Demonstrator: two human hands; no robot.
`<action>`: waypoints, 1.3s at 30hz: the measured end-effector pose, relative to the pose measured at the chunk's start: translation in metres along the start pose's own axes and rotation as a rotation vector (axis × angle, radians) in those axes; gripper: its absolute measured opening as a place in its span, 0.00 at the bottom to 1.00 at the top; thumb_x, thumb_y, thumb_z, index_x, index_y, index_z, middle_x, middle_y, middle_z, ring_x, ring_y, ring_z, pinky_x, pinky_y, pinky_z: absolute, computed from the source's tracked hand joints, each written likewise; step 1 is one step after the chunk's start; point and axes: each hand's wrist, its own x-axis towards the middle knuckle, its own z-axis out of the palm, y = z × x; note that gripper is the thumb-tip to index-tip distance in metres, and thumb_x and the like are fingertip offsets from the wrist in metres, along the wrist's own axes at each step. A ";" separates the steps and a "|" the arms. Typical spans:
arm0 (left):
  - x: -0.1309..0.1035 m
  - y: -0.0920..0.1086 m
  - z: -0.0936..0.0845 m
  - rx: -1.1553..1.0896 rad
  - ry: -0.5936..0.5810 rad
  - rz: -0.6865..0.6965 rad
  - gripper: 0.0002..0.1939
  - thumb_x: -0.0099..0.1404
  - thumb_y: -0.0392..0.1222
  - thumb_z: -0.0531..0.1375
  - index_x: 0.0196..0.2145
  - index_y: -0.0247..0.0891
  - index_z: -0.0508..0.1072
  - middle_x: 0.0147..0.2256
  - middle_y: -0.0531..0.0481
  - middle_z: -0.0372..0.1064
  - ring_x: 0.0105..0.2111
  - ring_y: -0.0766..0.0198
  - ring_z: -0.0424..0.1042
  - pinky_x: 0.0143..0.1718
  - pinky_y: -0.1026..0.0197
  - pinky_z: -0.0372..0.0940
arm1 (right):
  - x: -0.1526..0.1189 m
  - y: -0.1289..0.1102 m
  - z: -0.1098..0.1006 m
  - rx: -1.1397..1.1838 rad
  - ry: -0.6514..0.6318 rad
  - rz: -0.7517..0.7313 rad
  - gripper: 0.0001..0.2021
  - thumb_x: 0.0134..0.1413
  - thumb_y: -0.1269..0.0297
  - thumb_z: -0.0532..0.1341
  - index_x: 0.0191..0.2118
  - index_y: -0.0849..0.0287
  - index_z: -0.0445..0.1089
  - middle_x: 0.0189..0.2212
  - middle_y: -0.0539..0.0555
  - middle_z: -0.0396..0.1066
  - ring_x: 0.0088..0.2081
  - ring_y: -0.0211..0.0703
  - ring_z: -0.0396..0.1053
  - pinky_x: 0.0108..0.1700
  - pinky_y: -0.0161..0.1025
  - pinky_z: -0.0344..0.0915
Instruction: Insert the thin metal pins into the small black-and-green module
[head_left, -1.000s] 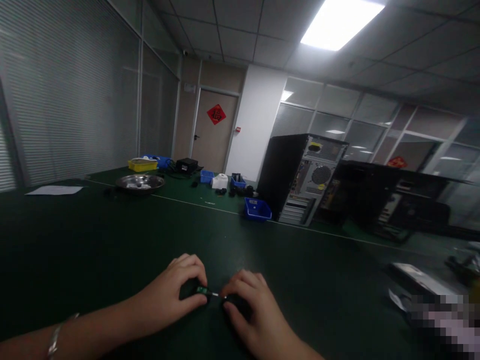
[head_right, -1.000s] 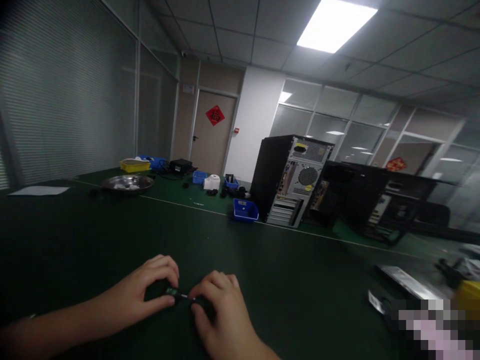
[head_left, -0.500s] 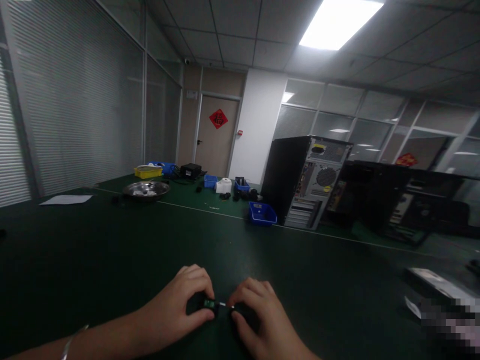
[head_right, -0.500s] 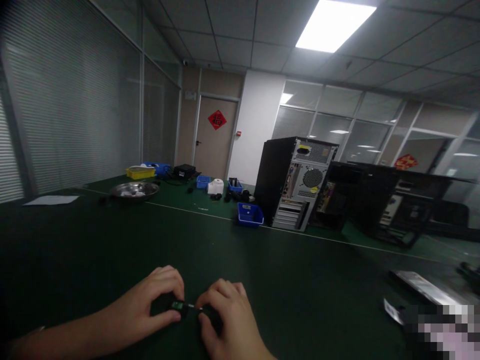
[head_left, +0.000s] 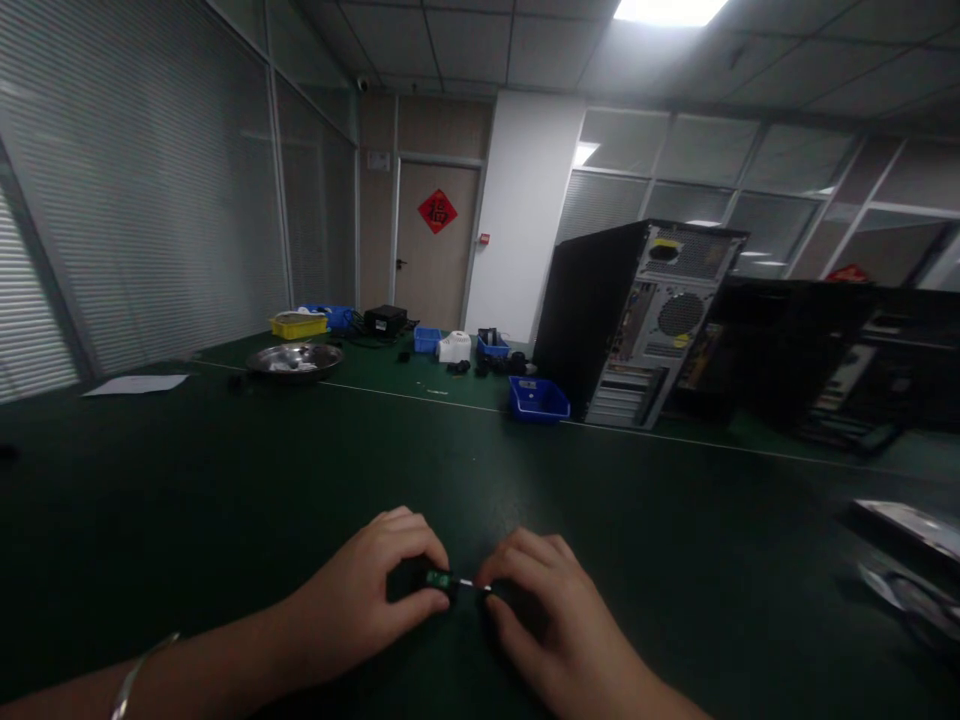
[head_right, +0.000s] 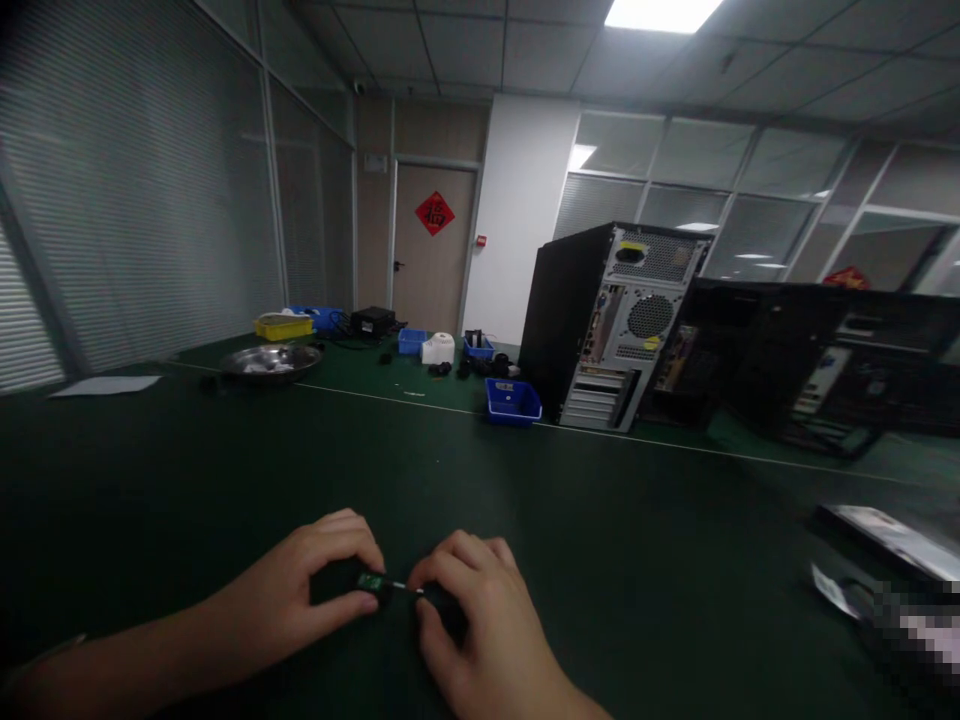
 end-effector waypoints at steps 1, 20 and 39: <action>0.000 0.000 0.000 -0.002 -0.003 0.003 0.03 0.62 0.37 0.65 0.36 0.40 0.75 0.35 0.51 0.72 0.39 0.56 0.69 0.41 0.57 0.60 | 0.000 0.000 0.000 0.000 -0.001 -0.003 0.09 0.56 0.73 0.60 0.40 0.51 0.72 0.39 0.50 0.73 0.42 0.47 0.69 0.44 0.44 0.60; -0.005 0.000 -0.008 -0.369 -0.046 -0.127 0.06 0.57 0.39 0.68 0.35 0.42 0.80 0.34 0.55 0.72 0.39 0.58 0.71 0.42 0.59 0.62 | -0.004 0.000 0.001 0.193 0.052 -0.115 0.13 0.53 0.77 0.61 0.41 0.54 0.73 0.38 0.53 0.72 0.41 0.46 0.70 0.43 0.40 0.65; -0.003 -0.019 0.012 -0.473 0.066 -0.138 0.16 0.54 0.58 0.67 0.32 0.45 0.81 0.32 0.51 0.76 0.39 0.49 0.73 0.52 0.47 0.62 | 0.004 0.033 0.025 0.288 0.285 -0.292 0.11 0.44 0.67 0.66 0.38 0.53 0.77 0.32 0.53 0.73 0.35 0.45 0.74 0.36 0.36 0.68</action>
